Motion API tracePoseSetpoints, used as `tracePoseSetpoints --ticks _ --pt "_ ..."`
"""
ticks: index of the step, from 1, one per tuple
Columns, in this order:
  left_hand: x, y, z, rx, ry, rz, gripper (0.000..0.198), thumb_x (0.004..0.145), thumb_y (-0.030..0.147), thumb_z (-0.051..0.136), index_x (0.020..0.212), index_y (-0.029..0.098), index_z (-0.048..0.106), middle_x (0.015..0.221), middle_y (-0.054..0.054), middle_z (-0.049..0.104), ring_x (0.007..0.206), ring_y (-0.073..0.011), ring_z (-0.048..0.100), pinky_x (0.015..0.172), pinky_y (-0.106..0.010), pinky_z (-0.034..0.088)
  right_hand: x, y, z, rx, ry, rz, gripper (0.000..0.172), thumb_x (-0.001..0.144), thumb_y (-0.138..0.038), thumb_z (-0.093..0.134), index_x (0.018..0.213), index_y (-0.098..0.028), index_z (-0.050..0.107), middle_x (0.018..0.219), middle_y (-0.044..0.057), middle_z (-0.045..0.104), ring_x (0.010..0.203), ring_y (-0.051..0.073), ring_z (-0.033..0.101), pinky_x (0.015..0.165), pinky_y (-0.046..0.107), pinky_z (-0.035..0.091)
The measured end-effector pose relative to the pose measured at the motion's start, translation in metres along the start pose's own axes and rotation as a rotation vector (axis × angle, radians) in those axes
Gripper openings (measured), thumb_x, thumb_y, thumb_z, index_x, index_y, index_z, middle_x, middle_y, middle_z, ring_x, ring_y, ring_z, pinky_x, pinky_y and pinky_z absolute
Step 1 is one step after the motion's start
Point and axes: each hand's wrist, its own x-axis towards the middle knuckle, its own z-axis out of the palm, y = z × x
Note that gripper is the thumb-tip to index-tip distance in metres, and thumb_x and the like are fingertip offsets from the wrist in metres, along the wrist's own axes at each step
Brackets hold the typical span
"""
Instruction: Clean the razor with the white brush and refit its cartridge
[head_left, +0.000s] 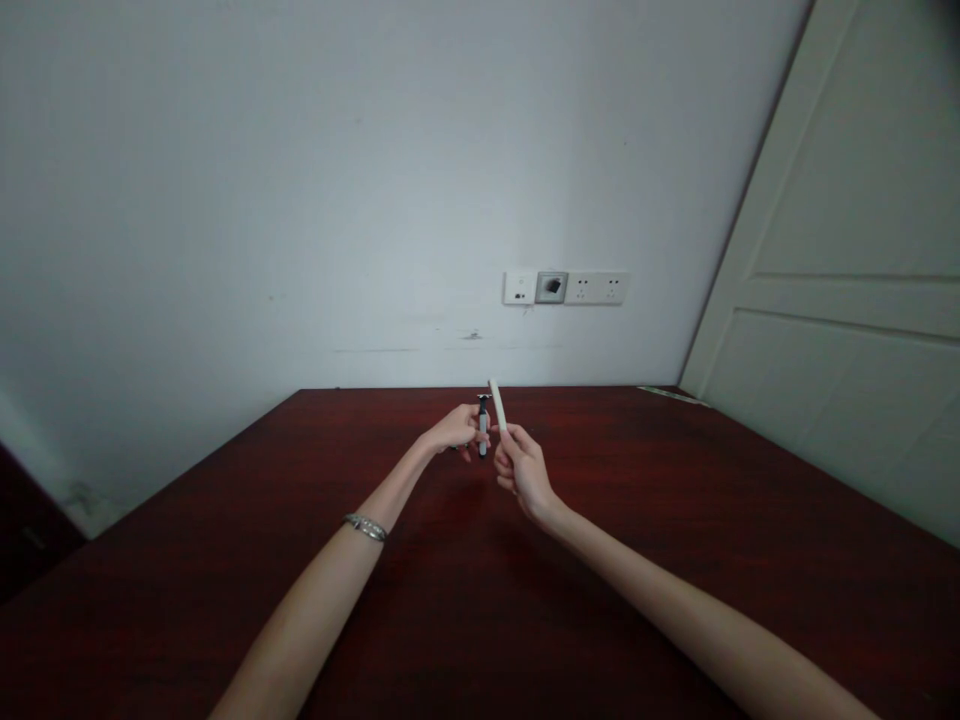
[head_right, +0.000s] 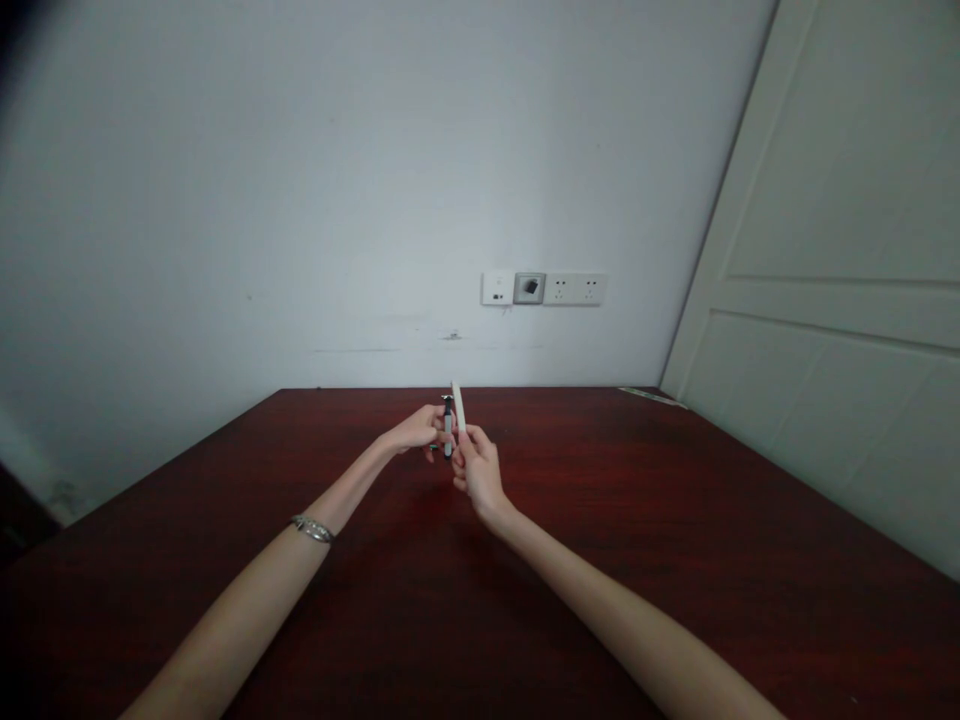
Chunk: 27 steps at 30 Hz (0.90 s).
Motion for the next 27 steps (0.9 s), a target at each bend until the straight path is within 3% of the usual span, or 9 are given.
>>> tracePoseSetpoints --ticks 7,12,19,27 --pt "-0.001 0.003 0.000 0.034 -0.016 0.005 0.020 0.068 0.006 0.057 0.085 0.012 0.051 0.065 -0.003 0.063 0.056 -0.0129 0.063 0.042 -0.016 0.048 -0.005 0.006 -0.004 -0.032 0.019 0.059 0.038 0.068 -0.054 0.060 0.086 -0.022 0.047 0.049 -0.012 0.033 0.036 0.002 0.019 0.033 0.014 0.009" --pt "-0.003 0.004 0.001 0.011 -0.016 0.016 0.020 0.069 0.005 0.054 0.087 0.012 0.051 0.065 -0.003 0.063 0.053 -0.0119 0.062 0.040 -0.016 0.048 -0.001 -0.006 0.002 -0.034 -0.020 -0.012 0.036 0.071 -0.051 0.060 0.088 -0.022 0.048 0.050 -0.011 0.032 0.037 0.002 0.020 0.034 0.014 0.010" --pt "-0.002 0.008 0.001 0.022 0.011 -0.020 0.022 0.067 0.004 0.056 0.086 0.012 0.050 0.063 -0.003 0.063 0.054 -0.0133 0.062 0.041 -0.018 0.049 -0.005 0.008 -0.002 -0.061 -0.011 0.045 0.038 0.070 -0.055 0.059 0.086 -0.022 0.046 0.048 -0.012 0.031 0.036 0.002 0.019 0.032 0.013 0.010" --pt "-0.001 0.004 0.002 0.014 0.013 0.024 0.022 0.066 0.005 0.056 0.085 0.012 0.050 0.058 0.000 0.059 0.049 -0.0108 0.059 0.040 -0.016 0.047 -0.001 0.005 0.003 -0.043 -0.016 0.013 0.037 0.071 -0.053 0.059 0.087 -0.022 0.046 0.048 -0.012 0.031 0.037 0.003 0.019 0.033 0.013 0.011"
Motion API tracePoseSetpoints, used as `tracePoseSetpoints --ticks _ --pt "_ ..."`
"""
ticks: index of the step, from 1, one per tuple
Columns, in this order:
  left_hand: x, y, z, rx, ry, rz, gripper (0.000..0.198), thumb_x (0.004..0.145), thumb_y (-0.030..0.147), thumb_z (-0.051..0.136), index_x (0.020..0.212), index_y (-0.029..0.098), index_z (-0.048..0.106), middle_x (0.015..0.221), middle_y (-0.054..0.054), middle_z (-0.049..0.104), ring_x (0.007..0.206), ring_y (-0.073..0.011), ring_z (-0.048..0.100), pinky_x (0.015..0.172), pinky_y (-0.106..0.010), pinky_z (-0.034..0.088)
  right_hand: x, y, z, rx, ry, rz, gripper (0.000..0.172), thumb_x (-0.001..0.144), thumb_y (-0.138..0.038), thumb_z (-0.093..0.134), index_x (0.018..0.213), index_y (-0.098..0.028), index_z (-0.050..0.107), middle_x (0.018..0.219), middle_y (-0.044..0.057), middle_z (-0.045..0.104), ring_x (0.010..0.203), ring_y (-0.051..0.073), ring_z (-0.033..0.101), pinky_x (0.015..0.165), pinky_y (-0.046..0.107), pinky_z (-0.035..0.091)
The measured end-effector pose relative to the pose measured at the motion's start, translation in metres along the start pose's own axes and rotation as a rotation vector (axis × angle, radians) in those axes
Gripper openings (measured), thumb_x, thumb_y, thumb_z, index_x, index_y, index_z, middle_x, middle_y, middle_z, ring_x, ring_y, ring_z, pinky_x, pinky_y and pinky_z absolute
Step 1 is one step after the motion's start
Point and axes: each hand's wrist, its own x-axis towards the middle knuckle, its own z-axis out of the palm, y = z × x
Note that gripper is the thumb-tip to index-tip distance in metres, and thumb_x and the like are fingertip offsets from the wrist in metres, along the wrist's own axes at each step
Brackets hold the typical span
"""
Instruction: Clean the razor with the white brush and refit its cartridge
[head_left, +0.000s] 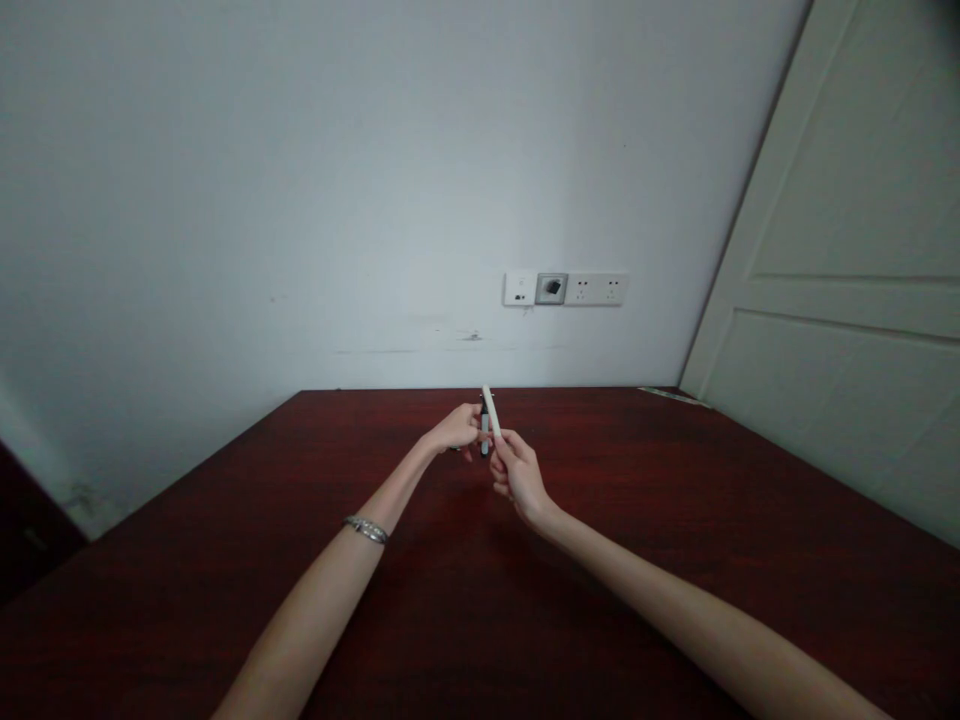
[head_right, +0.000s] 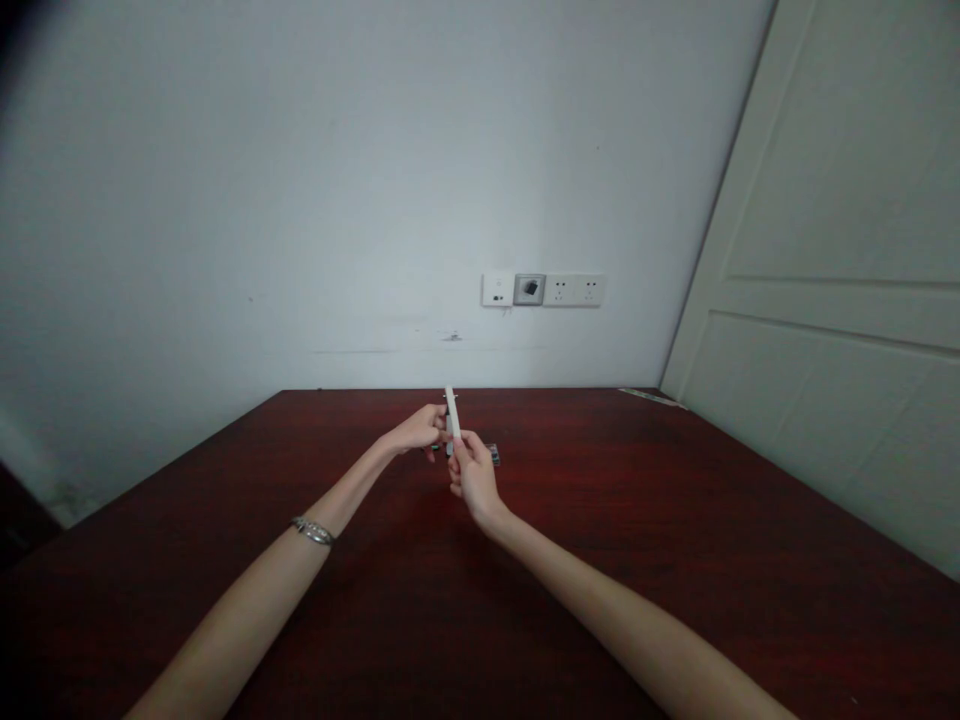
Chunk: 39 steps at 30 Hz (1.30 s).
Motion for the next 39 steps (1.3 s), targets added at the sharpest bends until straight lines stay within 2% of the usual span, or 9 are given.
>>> tracePoseSetpoints --ticks 4,9,14,19,24,28,33,36,39 --pt "-0.001 0.001 -0.002 -0.016 0.006 0.000 0.020 0.062 0.001 0.052 0.079 0.012 0.049 0.057 0.001 0.058 0.048 -0.0099 0.058 0.040 -0.015 0.047 -0.006 0.008 0.001 -0.027 -0.043 0.051 0.037 0.072 -0.053 0.057 0.089 -0.022 0.046 0.048 -0.012 0.032 0.036 0.003 0.019 0.033 0.013 0.010" --pt "0.000 0.001 -0.002 0.000 0.016 -0.008 0.022 0.063 0.002 0.052 0.082 0.012 0.051 0.058 0.000 0.058 0.048 -0.0101 0.058 0.039 -0.016 0.047 -0.001 0.002 0.002 -0.013 -0.016 -0.026 0.036 0.072 -0.053 0.057 0.087 -0.022 0.047 0.049 -0.011 0.031 0.036 0.003 0.019 0.032 0.014 0.012" --pt "-0.001 0.004 -0.002 0.001 0.016 -0.008 0.022 0.062 0.002 0.054 0.082 0.011 0.050 0.057 0.000 0.058 0.048 -0.0103 0.058 0.040 -0.016 0.047 -0.002 0.006 0.001 -0.048 -0.021 0.020 0.036 0.073 -0.053 0.056 0.089 -0.022 0.046 0.049 -0.012 0.032 0.035 0.003 0.019 0.032 0.014 0.011" --pt "-0.001 0.003 -0.003 0.000 0.010 -0.032 0.022 0.065 0.005 0.054 0.085 0.011 0.050 0.059 -0.001 0.059 0.049 -0.0107 0.059 0.039 -0.015 0.045 -0.001 0.005 0.001 -0.027 -0.001 -0.026 0.037 0.072 -0.054 0.057 0.087 -0.022 0.046 0.049 -0.011 0.031 0.036 0.003 0.019 0.032 0.014 0.011" --pt "-0.001 0.002 -0.003 0.003 -0.017 -0.010 0.019 0.062 0.002 0.052 0.079 0.012 0.049 0.059 0.000 0.058 0.049 -0.0095 0.058 0.039 -0.013 0.045 -0.003 0.005 0.000 -0.064 -0.037 0.039 0.037 0.072 -0.054 0.056 0.088 -0.022 0.045 0.049 -0.012 0.032 0.035 0.002 0.018 0.031 0.014 0.010" --pt "-0.002 0.005 -0.003 -0.002 -0.001 -0.007 0.020 0.064 0.005 0.055 0.082 0.012 0.050 0.059 0.000 0.058 0.049 -0.0095 0.058 0.039 -0.013 0.045 -0.002 0.003 0.001 -0.055 -0.019 -0.012 0.036 0.072 -0.053 0.056 0.087 -0.022 0.046 0.050 -0.011 0.032 0.036 0.002 0.019 0.032 0.013 0.011" --pt "-0.002 0.006 -0.004 0.025 -0.053 0.000 0.021 0.064 0.008 0.057 0.083 0.013 0.048 0.061 -0.001 0.059 0.051 -0.0110 0.058 0.039 -0.014 0.045 -0.006 0.003 0.000 -0.063 0.006 0.017 0.036 0.072 -0.052 0.057 0.088 -0.022 0.047 0.050 -0.011 0.034 0.035 0.002 0.020 0.032 0.014 0.012" --pt "0.000 0.001 -0.006 0.010 -0.041 0.054 0.022 0.066 0.010 0.056 0.086 0.014 0.048 0.067 -0.001 0.060 0.054 -0.0121 0.059 0.040 -0.016 0.046 -0.018 0.000 0.000 -0.103 -0.039 -0.001 0.033 0.075 -0.051 0.054 0.090 -0.022 0.050 0.052 -0.009 0.040 0.035 0.003 0.024 0.032 0.015 0.014" --pt "0.003 -0.004 -0.010 0.051 0.071 0.148 0.022 0.070 0.017 0.057 0.090 0.015 0.049 0.077 -0.002 0.061 0.059 -0.0126 0.060 0.042 -0.018 0.047 -0.023 -0.014 -0.003 -0.151 -0.096 -0.094 0.030 0.077 -0.048 0.054 0.088 -0.020 0.054 0.057 -0.005 0.049 0.038 0.006 0.037 0.034 0.018 0.022"
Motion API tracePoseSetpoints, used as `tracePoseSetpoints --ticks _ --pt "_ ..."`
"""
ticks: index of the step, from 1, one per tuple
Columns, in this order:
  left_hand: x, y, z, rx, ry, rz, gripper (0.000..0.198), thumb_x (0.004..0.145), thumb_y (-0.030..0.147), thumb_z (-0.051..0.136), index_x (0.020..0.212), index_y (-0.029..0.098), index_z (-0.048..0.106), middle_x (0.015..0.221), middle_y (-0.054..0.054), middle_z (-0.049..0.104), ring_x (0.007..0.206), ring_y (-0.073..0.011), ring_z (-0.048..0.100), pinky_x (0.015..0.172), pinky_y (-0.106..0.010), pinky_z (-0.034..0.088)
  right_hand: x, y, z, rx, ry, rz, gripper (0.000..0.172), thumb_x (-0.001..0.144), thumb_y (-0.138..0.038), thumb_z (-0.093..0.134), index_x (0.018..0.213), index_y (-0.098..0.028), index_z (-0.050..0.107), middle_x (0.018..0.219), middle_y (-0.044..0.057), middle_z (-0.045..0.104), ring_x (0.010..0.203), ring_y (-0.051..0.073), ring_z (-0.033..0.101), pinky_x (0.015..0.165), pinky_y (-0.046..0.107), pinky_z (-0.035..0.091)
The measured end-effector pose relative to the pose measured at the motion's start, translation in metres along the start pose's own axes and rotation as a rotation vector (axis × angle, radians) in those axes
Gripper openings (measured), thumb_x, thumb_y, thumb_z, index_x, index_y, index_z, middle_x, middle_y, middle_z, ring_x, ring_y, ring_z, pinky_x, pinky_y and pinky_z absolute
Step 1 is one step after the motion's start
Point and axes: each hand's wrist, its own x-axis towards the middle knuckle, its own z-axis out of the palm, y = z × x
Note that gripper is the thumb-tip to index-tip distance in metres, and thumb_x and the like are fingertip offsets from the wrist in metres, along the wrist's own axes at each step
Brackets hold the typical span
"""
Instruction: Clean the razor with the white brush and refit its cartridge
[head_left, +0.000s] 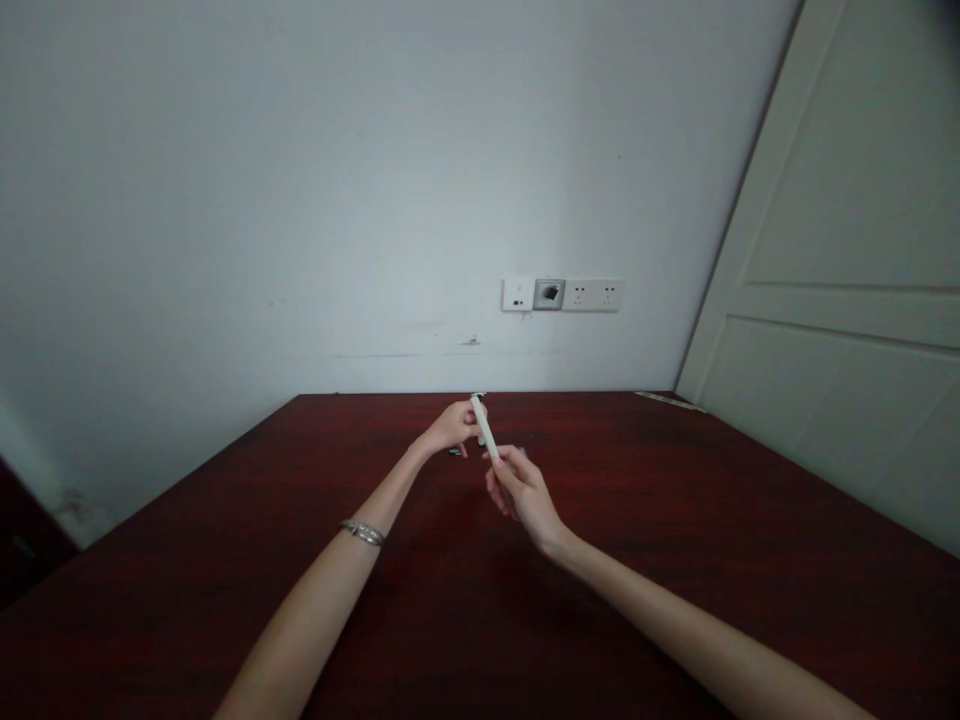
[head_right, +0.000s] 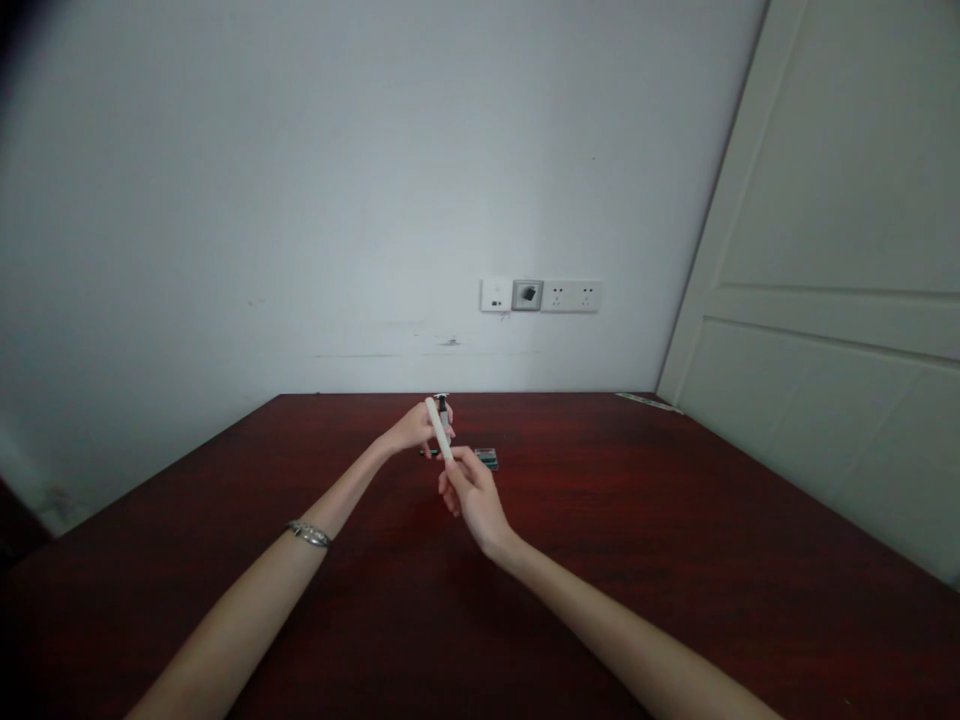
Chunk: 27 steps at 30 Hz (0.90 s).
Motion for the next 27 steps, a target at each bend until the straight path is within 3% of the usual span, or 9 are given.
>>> tracePoseSetpoints --ticks 2,8,11,14,18,21,27 --pt "0.001 -0.002 -0.002 0.093 0.089 0.066 0.018 0.073 0.019 0.055 0.091 0.014 0.052 0.079 -0.003 0.062 0.063 -0.0133 0.060 0.047 -0.020 0.047 0.006 -0.014 -0.009 -0.016 -0.013 -0.062 0.027 0.076 -0.045 0.056 0.085 -0.020 0.057 0.061 -0.002 0.053 0.045 0.008 0.043 0.038 0.020 0.028" --pt "-0.005 0.003 -0.013 0.507 0.254 0.282 0.020 0.081 0.012 0.046 0.093 0.017 0.061 0.085 -0.005 0.066 0.082 -0.0147 0.062 0.078 -0.023 0.045 0.048 -0.040 -0.059 -0.270 0.118 -0.256 0.031 0.077 -0.047 0.055 0.069 -0.017 0.061 0.055 -0.001 0.047 0.050 0.009 0.039 0.045 0.022 0.027" --pt "-0.008 0.003 -0.017 0.652 0.305 0.303 0.026 0.083 0.010 0.044 0.101 0.020 0.061 0.093 -0.005 0.067 0.087 -0.0166 0.062 0.080 -0.024 0.044 0.060 -0.043 -0.080 -0.510 0.050 -0.274 0.041 0.080 -0.050 0.049 0.060 -0.016 0.060 0.050 -0.002 0.044 0.049 0.010 0.037 0.047 0.024 0.026" --pt "-0.009 -0.001 -0.018 0.742 0.349 0.338 0.031 0.082 0.005 0.043 0.103 0.021 0.060 0.099 -0.006 0.066 0.089 -0.0170 0.062 0.080 -0.025 0.044 0.063 -0.043 -0.085 -0.680 -0.094 -0.223 0.045 0.080 -0.053 0.048 0.058 -0.016 0.061 0.048 -0.003 0.043 0.048 0.009 0.037 0.048 0.023 0.026" --pt "-0.009 -0.007 -0.016 0.856 0.369 0.432 0.030 0.080 0.002 0.046 0.101 0.019 0.059 0.098 -0.006 0.065 0.087 -0.0166 0.062 0.076 -0.025 0.046 0.065 -0.043 -0.074 -0.763 -0.193 -0.228 0.047 0.079 -0.055 0.048 0.060 -0.014 0.061 0.048 -0.003 0.043 0.048 0.008 0.037 0.049 0.023 0.028" --pt "-0.008 -0.012 -0.017 0.920 0.376 0.523 0.032 0.077 -0.001 0.046 0.101 0.018 0.057 0.100 -0.006 0.064 0.091 -0.0162 0.061 0.077 -0.025 0.047 0.071 -0.045 -0.073 -0.836 -0.202 -0.276 0.049 0.079 -0.057 0.048 0.059 -0.014 0.062 0.049 -0.002 0.046 0.049 0.009 0.039 0.050 0.023 0.029" --pt "-0.006 -0.022 -0.022 0.927 0.444 0.595 0.034 0.076 -0.005 0.045 0.101 0.015 0.055 0.104 -0.007 0.062 0.094 -0.0165 0.061 0.081 -0.028 0.048 0.082 -0.053 -0.105 -1.012 -0.111 -0.313 0.046 0.076 -0.057 0.054 0.071 -0.015 0.071 0.058 0.001 0.059 0.055 0.011 0.046 0.053 0.023 0.032"
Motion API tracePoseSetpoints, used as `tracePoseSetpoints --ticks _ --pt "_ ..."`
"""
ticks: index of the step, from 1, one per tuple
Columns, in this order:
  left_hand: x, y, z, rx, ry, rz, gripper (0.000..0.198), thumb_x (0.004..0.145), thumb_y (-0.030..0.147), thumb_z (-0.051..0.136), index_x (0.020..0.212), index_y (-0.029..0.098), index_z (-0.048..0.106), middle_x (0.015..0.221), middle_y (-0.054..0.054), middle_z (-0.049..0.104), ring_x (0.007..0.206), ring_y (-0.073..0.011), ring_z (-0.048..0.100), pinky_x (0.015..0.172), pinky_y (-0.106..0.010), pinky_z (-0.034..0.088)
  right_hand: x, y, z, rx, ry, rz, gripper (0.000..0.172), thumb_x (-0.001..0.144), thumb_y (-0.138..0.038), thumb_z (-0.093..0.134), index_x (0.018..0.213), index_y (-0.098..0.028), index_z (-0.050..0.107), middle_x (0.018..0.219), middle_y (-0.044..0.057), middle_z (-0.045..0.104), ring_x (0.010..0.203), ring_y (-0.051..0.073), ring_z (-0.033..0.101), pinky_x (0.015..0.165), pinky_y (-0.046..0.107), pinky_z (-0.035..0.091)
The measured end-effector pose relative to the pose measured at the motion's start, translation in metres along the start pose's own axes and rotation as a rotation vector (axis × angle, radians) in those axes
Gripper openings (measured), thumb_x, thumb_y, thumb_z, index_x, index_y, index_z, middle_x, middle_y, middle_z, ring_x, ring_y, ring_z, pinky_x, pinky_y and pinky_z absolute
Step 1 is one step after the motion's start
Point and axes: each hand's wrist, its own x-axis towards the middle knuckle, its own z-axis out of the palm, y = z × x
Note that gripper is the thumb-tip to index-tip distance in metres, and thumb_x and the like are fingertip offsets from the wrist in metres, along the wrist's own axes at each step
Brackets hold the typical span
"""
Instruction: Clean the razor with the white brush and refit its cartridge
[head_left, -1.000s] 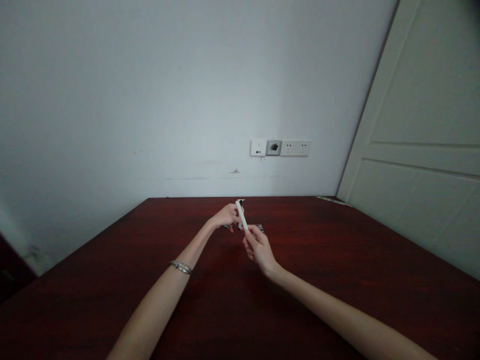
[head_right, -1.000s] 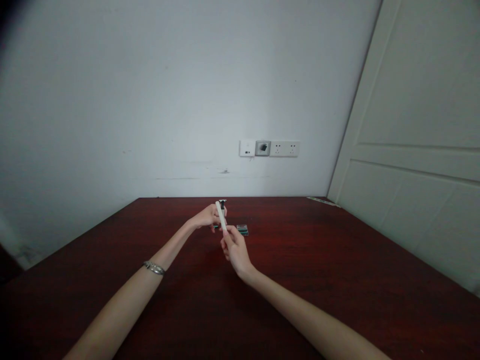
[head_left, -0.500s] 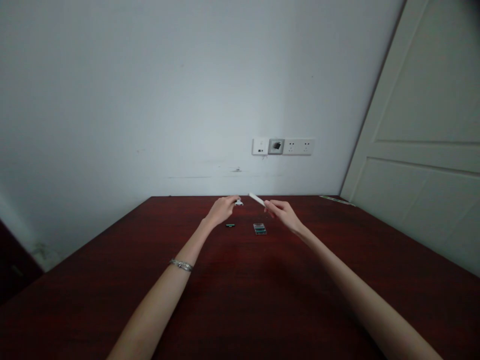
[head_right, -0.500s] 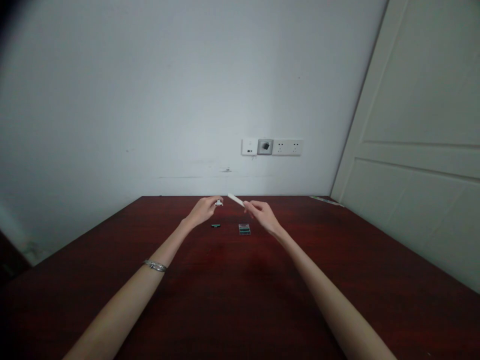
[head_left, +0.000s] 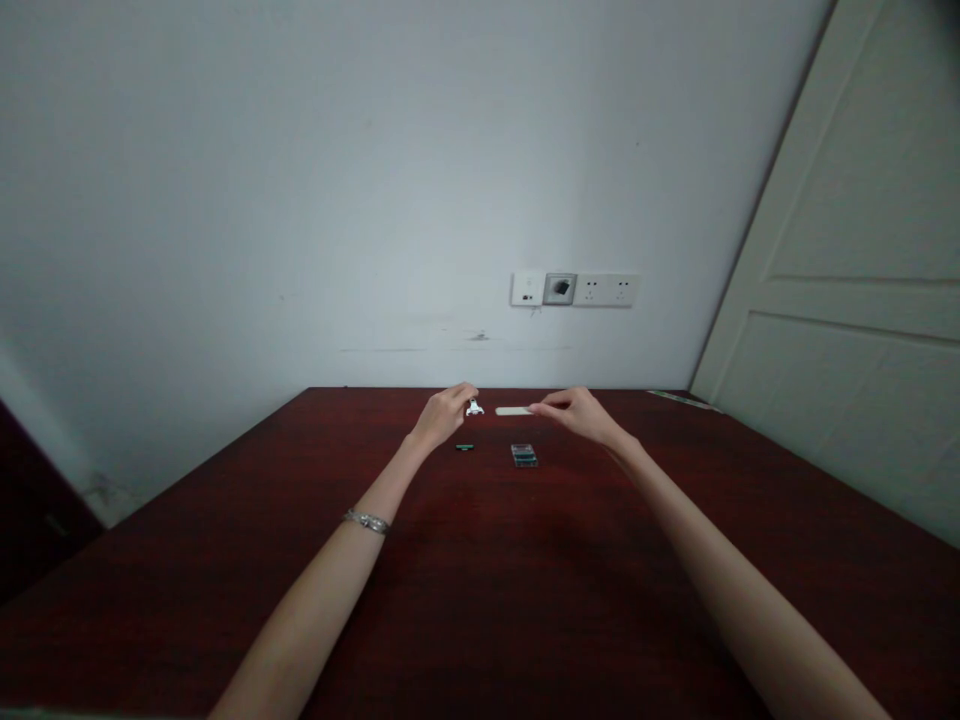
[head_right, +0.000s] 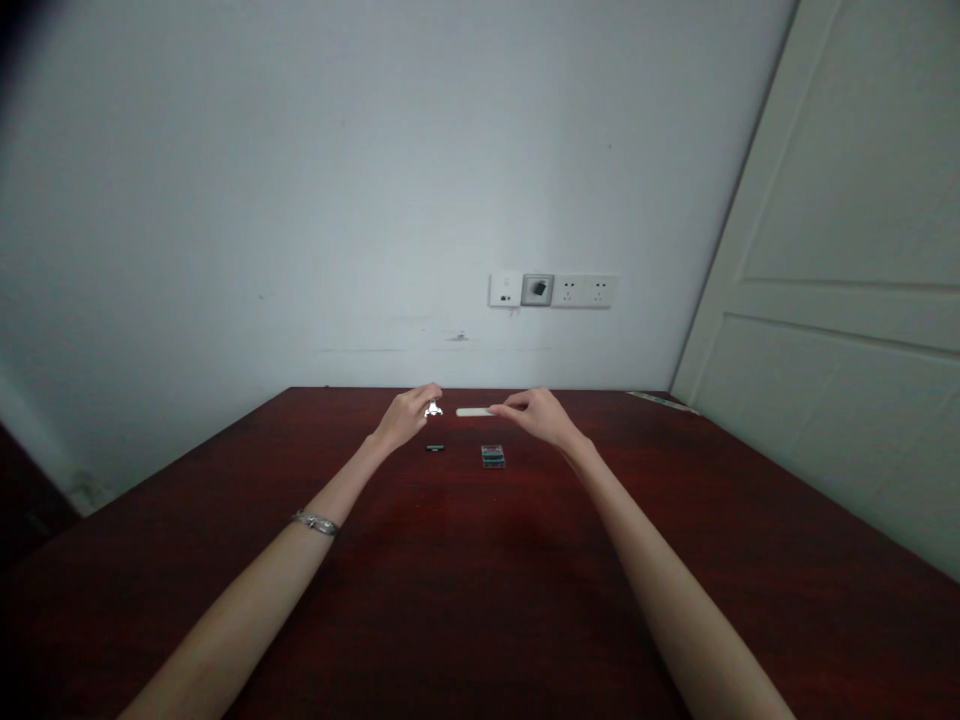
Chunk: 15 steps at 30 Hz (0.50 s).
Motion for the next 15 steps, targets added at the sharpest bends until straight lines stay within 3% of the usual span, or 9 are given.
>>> tracePoseSetpoints --ticks 3,8,15 --pt "-0.002 0.000 0.003 0.027 -0.014 0.018 0.035 0.075 -0.005 0.045 0.100 0.016 0.056 0.107 -0.008 0.061 0.097 -0.0169 0.060 0.083 -0.028 0.048 0.001 -0.004 -0.001 -0.018 0.016 -0.013 0.047 0.076 -0.058 0.053 0.072 -0.015 0.072 0.059 0.001 0.062 0.055 0.012 0.048 0.053 0.023 0.033" --pt "-0.002 0.003 0.005 0.040 -0.064 0.026 0.033 0.076 -0.003 0.047 0.101 0.017 0.056 0.106 -0.006 0.061 0.098 -0.0167 0.059 0.082 -0.027 0.049 0.006 -0.020 0.010 -0.060 -0.024 -0.197 0.046 0.080 -0.055 0.051 0.073 -0.016 0.073 0.059 0.002 0.064 0.054 0.011 0.048 0.056 0.024 0.035" --pt "-0.002 0.001 0.004 0.031 -0.058 0.000 0.035 0.077 -0.003 0.046 0.104 0.017 0.055 0.107 -0.007 0.061 0.096 -0.0161 0.060 0.082 -0.028 0.048 0.007 -0.006 -0.002 -0.093 0.041 -0.114 0.046 0.079 -0.057 0.052 0.075 -0.016 0.074 0.062 0.004 0.067 0.056 0.014 0.053 0.055 0.025 0.036"
